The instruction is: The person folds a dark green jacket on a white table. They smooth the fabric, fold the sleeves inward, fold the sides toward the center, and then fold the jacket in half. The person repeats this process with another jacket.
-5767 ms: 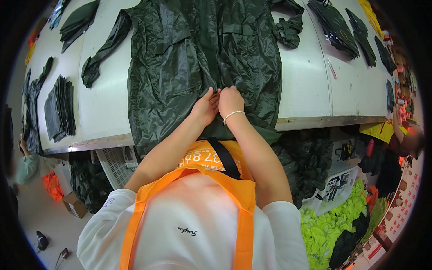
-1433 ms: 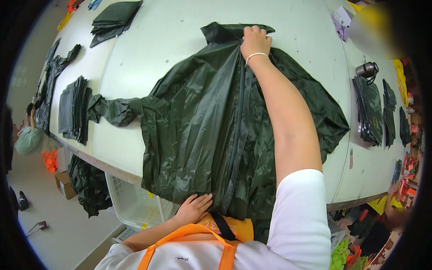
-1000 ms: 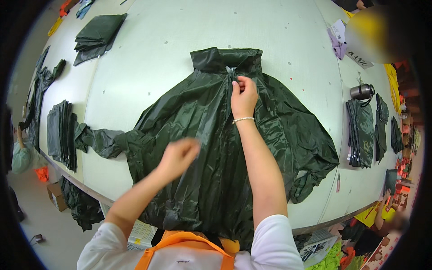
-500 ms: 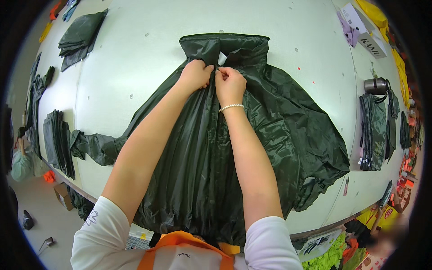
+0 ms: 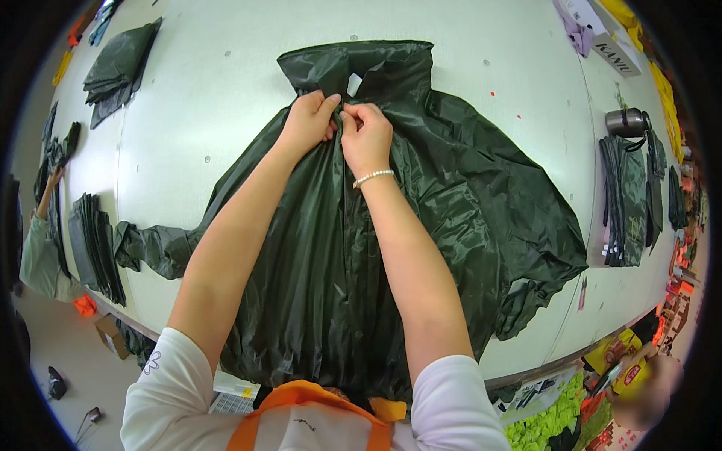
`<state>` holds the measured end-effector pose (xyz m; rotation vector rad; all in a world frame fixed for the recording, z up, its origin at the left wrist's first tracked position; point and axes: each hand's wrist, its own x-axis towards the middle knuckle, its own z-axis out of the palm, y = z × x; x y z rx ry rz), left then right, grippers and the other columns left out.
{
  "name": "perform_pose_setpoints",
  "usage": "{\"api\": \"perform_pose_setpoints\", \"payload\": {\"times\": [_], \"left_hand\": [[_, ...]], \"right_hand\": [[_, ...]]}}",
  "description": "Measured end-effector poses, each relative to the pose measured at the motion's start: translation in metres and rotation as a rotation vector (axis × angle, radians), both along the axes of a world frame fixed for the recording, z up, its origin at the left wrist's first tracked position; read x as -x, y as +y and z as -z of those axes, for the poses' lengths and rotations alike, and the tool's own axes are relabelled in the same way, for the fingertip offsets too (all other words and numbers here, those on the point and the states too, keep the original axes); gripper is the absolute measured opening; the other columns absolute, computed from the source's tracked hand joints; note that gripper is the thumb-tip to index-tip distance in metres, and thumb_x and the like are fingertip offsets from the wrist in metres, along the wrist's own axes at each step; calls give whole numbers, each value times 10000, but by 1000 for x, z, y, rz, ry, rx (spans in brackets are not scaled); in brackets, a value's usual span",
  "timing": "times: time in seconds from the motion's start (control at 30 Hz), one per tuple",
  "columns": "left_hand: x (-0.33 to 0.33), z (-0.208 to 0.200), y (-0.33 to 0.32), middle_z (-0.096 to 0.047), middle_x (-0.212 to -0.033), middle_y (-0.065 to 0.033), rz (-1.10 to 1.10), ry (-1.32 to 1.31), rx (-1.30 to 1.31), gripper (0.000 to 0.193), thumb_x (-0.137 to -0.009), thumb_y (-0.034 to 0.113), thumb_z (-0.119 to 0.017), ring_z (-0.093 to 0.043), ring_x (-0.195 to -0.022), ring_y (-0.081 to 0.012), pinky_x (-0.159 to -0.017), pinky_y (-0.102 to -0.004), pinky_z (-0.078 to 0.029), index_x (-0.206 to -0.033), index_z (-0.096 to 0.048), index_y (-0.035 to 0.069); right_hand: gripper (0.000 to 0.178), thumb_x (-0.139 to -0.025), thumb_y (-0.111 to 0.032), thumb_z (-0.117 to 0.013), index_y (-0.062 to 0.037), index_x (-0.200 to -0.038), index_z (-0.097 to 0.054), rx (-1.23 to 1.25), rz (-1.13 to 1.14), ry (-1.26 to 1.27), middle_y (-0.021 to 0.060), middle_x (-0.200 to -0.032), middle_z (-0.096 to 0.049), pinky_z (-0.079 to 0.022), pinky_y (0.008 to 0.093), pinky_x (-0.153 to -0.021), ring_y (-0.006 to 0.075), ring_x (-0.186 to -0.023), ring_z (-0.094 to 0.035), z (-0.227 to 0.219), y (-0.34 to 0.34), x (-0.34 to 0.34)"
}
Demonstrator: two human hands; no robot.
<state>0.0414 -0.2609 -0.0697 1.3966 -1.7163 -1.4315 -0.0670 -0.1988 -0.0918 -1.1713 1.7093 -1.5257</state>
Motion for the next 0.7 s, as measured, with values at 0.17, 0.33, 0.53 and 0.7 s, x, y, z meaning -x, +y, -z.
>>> {"api": "perform_pose_setpoints", "payload": {"times": [0.17, 0.33, 0.53, 0.7], "left_hand": [[9, 9, -5, -601, -626, -186, 24, -218, 284, 371, -918, 316, -537, -616, -533, -291, -521, -389, -480, -761, -557, -20], [6, 8, 26, -647, -845, -222, -31, -289, 394, 377, -879, 348, -553, -620, -835, -396, -731, -441, -483, -934, -571, -24], [-35, -53, 149, -631, -648, -155, 19, -581, 145, 431, -789, 457, -653, -642, -682, -345, -610, -419, -493, -747, -623, 29], [-33, -26, 167, -589, -588, -129, 100, -364, 62, 327, -846, 287, -633, -615, -559, -253, -525, -373, -463, -707, -547, 4]], "right_hand": [[134, -737, -51, -616, -27, -869, -624, -39, -21, 319, 157, -796, -609, -499, 396, -680, 323, -736, -608, 7, -8, 9], [530, -690, -36, -626, -9, -1203, -494, -211, -149, 683, 225, -1141, -531, -415, 420, -941, 393, -1076, -493, -23, 23, -3], [313, -738, -72, -667, 7, -1031, -590, -358, -82, 536, 168, -950, -592, -470, 383, -810, 319, -905, -578, -51, 157, -21], [129, -797, -89, -667, 26, -854, -655, -305, 65, 203, 145, -749, -644, -497, 326, -593, 249, -602, -629, -40, 176, -26]]}}
